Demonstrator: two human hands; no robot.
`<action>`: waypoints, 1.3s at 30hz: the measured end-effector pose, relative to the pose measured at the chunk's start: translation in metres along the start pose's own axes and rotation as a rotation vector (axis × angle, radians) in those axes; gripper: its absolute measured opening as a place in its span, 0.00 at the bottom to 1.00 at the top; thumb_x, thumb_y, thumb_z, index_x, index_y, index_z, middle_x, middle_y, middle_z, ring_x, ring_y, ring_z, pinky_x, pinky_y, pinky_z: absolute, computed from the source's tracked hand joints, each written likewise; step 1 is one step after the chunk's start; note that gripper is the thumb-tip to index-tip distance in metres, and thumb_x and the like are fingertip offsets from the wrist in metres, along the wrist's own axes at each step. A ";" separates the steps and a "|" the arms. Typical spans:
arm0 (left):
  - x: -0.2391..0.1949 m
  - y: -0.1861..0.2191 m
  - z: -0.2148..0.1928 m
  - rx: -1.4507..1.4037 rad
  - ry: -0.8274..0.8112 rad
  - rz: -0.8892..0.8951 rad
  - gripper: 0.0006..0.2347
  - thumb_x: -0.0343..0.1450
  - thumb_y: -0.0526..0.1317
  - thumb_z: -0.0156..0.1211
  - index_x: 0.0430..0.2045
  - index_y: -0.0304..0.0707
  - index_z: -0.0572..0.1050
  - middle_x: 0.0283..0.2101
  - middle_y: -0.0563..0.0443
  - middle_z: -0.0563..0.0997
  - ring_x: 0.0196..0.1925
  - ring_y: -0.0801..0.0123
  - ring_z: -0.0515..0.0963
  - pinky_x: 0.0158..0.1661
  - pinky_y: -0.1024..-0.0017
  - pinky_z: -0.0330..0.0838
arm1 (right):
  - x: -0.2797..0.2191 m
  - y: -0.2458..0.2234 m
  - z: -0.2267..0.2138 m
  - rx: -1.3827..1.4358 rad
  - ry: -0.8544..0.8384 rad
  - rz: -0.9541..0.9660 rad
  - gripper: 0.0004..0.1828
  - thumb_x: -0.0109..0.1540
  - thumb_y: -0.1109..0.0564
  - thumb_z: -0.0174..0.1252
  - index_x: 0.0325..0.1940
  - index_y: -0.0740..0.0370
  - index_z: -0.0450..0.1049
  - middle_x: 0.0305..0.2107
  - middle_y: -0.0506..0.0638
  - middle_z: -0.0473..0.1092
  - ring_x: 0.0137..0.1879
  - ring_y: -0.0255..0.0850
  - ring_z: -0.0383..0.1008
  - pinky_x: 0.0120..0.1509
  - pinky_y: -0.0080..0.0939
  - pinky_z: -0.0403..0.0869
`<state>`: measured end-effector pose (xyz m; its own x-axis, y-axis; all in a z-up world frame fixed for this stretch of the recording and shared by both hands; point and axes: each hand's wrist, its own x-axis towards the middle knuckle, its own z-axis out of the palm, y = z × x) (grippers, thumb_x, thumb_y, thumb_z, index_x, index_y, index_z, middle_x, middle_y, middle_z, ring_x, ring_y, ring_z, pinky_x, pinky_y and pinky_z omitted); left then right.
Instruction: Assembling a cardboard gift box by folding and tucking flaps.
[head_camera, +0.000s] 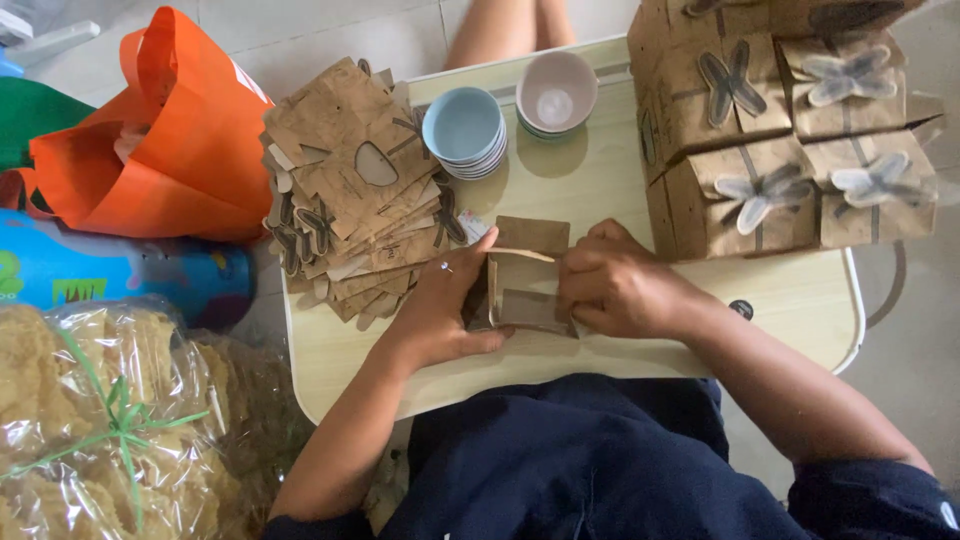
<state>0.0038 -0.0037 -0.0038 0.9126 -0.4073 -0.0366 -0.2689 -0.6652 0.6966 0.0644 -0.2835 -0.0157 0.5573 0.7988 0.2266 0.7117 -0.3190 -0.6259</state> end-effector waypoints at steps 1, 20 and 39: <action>0.001 0.000 -0.001 -0.002 0.007 -0.003 0.55 0.53 0.55 0.76 0.76 0.46 0.48 0.62 0.29 0.73 0.67 0.35 0.69 0.68 0.49 0.57 | 0.005 0.001 -0.006 -0.002 -0.006 -0.005 0.02 0.53 0.56 0.65 0.30 0.49 0.80 0.35 0.50 0.69 0.45 0.47 0.72 0.58 0.52 0.64; 0.000 0.000 0.001 0.033 -0.018 0.027 0.55 0.51 0.57 0.73 0.76 0.53 0.48 0.67 0.39 0.70 0.69 0.42 0.67 0.69 0.51 0.53 | 0.005 -0.014 -0.018 0.099 0.221 -0.110 0.16 0.55 0.69 0.51 0.41 0.62 0.81 0.32 0.57 0.74 0.37 0.54 0.77 0.43 0.50 0.75; 0.006 0.036 -0.017 -0.062 -0.196 -0.169 0.58 0.54 0.54 0.74 0.76 0.54 0.35 0.70 0.30 0.64 0.73 0.29 0.56 0.67 0.42 0.56 | 0.016 -0.016 -0.006 -0.034 0.355 -0.023 0.13 0.61 0.63 0.64 0.50 0.57 0.81 0.25 0.52 0.72 0.41 0.54 0.78 0.64 0.58 0.72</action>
<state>0.0047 -0.0190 0.0335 0.8642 -0.4110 -0.2903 -0.0925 -0.6968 0.7113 0.0640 -0.2689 0.0019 0.6508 0.5809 0.4889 0.7362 -0.3251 -0.5936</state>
